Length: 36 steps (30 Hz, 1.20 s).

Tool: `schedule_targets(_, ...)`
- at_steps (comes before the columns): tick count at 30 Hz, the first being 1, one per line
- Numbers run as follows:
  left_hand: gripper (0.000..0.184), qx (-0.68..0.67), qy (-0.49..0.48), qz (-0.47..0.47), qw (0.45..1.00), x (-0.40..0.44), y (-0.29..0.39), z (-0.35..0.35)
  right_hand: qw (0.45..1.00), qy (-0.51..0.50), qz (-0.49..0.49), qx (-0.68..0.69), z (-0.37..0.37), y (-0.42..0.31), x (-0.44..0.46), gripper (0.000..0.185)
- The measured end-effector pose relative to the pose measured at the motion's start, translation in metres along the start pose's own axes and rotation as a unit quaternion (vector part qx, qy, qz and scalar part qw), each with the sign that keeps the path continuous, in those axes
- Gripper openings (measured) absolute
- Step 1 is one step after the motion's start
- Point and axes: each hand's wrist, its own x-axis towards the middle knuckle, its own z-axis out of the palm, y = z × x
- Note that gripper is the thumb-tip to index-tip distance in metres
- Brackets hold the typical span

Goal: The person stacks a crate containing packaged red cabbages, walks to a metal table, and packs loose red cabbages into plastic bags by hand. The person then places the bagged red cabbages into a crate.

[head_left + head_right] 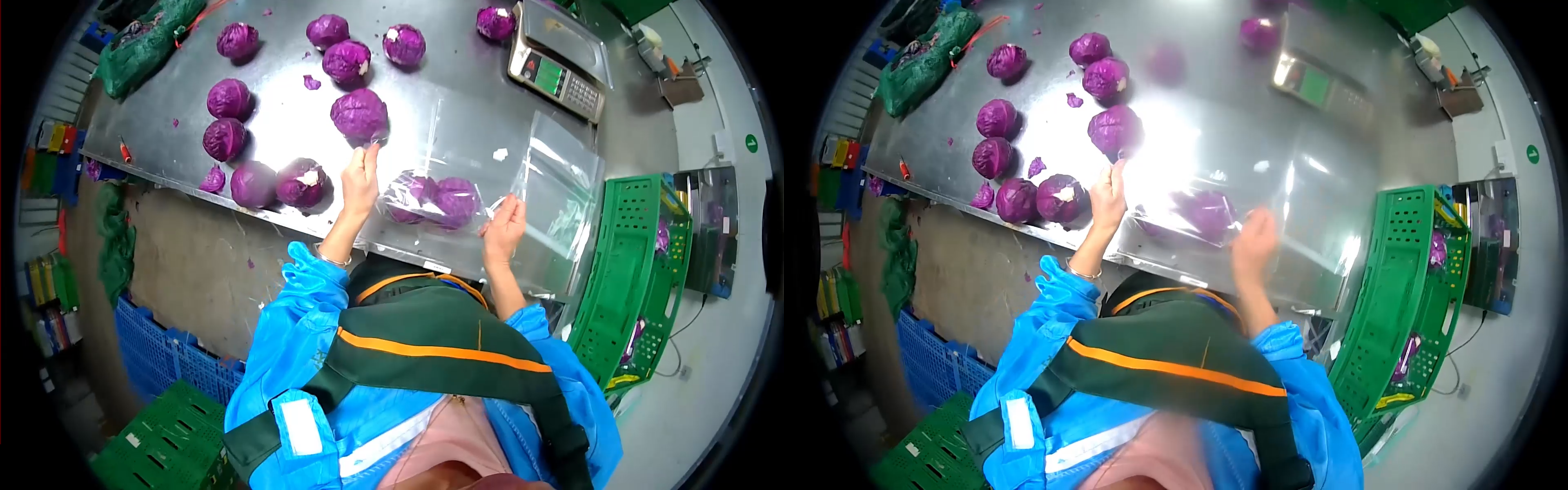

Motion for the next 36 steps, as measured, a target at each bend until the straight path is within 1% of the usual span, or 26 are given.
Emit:
schedule_targets(2,0.034,0.07,-0.05,-0.058,0.995,0.0,-0.028,-0.007,1.0,0.019,0.009,0.001,0.015,0.055,0.006,0.028)
schedule_targets(3,0.035,0.134,-0.049,-0.023,0.99,-0.01,-0.063,-0.001,1.0,0.026,0.002,-0.016,0.021,0.093,0.007,0.029)
schedule_targets(4,0.035,0.133,-0.063,-0.047,0.988,-0.019,-0.077,0.003,0.999,0.033,-0.005,-0.033,0.024,0.112,0.006,0.03)
schedule_targets(7,0.033,0.149,-0.122,-0.157,0.969,-0.019,-0.072,-0.002,0.997,0.034,0.063,0.023,0.026,0.095,-0.003,0.032)
schedule_targets(9,0.034,0.114,-0.037,0.085,0.989,0.001,-0.024,-0.017,0.997,0.028,0.074,-0.003,0.028,0.088,-0.008,0.03)
schedule_targets(10,0.038,0.092,0.008,0.204,0.975,0.007,-0.001,-0.021,0.994,0.01,0.102,0.025,0.03,0.078,-0.01,0.03)
schedule_targets(12,0.059,0.061,-0.283,0.343,0.893,0.004,0.038,-0.013,0.983,-0.013,0.168,0.077,0.024,0.061,-0.014,0.03)
schedule_targets(13,0.069,0.104,-0.383,0.305,0.866,0.0,0.031,-0.008,0.98,-0.033,0.16,0.111,0.026,0.075,-0.003,0.029)
schedule_targets(16,0.075,0.136,-0.449,0.28,0.838,-0.022,-0.009,-0.015,0.962,-0.105,0.245,0.056,0.002,0.075,-0.008,0.029)
schedule_targets(17,0.073,0.167,-0.444,0.287,0.832,-0.027,0.002,-0.013,0.928,-0.129,0.346,0.055,-0.011,0.063,0.003,0.02)
schedule_targets(20,0.074,0.191,-0.399,0.348,0.826,-0.024,-0.002,-0.006,0.942,-0.162,0.269,-0.119,-0.037,0.065,0.035,0.022)
schedule_targets(21,0.074,0.183,-0.412,0.338,0.826,-0.02,0.001,-0.009,0.95,-0.081,-0.172,-0.249,-0.042,0.114,0.053,0.043)
schedule_targets(22,0.075,0.196,-0.424,0.328,0.821,-0.022,-0.001,-0.016,0.956,-0.115,-0.187,-0.196,-0.03,0.097,0.056,0.049)
schedule_targets(23,0.081,0.191,-0.456,0.336,0.801,-0.01,-0.001,-0.012,0.974,-0.203,-0.047,-0.088,-0.011,0.032,0.043,0.047)
schedule_targets(24,0.089,0.145,-0.479,0.338,0.797,0.006,0.004,-0.002,0.888,-0.177,-0.32,-0.279,0.001,0.057,0.052,0.043)
schedule_targets(25,0.098,0.145,-0.484,0.366,0.782,0.022,0.003,0.01,0.865,-0.204,-0.315,-0.333,0.02,0.074,0.057,0.041)
schedule_targets(26,0.102,0.126,-0.484,0.282,0.819,0.026,-0.003,0.004,0.928,-0.238,-0.17,-0.233,0.038,0.067,0.052,0.037)
schedule_targets(27,0.1,0.081,-0.504,0.189,0.839,0.029,-0.035,-0.001,0.927,-0.272,-0.171,-0.191,0.046,0.063,0.06,0.035)
schedule_targets(28,0.097,0.085,-0.461,0.193,0.862,0.03,-0.041,-0.002,0.932,-0.262,-0.174,-0.179,0.064,0.075,0.066,0.036)
schedule_targets(29,0.095,0.049,-0.515,-0.009,0.856,0.034,-0.018,0.003,0.941,-0.269,-0.096,-0.179,0.063,0.062,0.07,0.044)
schedule_targets(30,0.092,0.076,-0.473,0.022,0.877,0.046,-0.01,0.016,0.941,-0.318,0.004,-0.116,0.075,0.072,0.106,0.047)
schedule_targets(31,0.088,0.056,-0.471,-0.011,0.88,0.059,0.014,0.024,0.943,-0.317,0.092,-0.043,0.053,0.029,0.115,0.056)
schedule_targets(33,0.082,0.068,-0.454,-0.129,0.879,0.081,0.053,0.02,0.908,-0.391,0.132,0.073,0.036,0.024,0.124,0.073)
schedule_targets(34,0.071,0.089,-0.473,-0.117,0.869,0.096,0.083,0.026,0.871,-0.435,0.166,0.157,0.002,-0.006,0.12,0.078)
schedule_targets(35,0.058,0.173,-0.503,-0.03,0.846,0.096,0.142,0.034,0.869,-0.42,0.165,0.205,-0.035,-0.022,0.117,0.08)
schedule_targets(36,0.059,0.121,-0.529,0.04,0.839,0.104,0.157,0.054,0.865,-0.404,0.162,0.251,-0.078,-0.034,0.115,0.083)
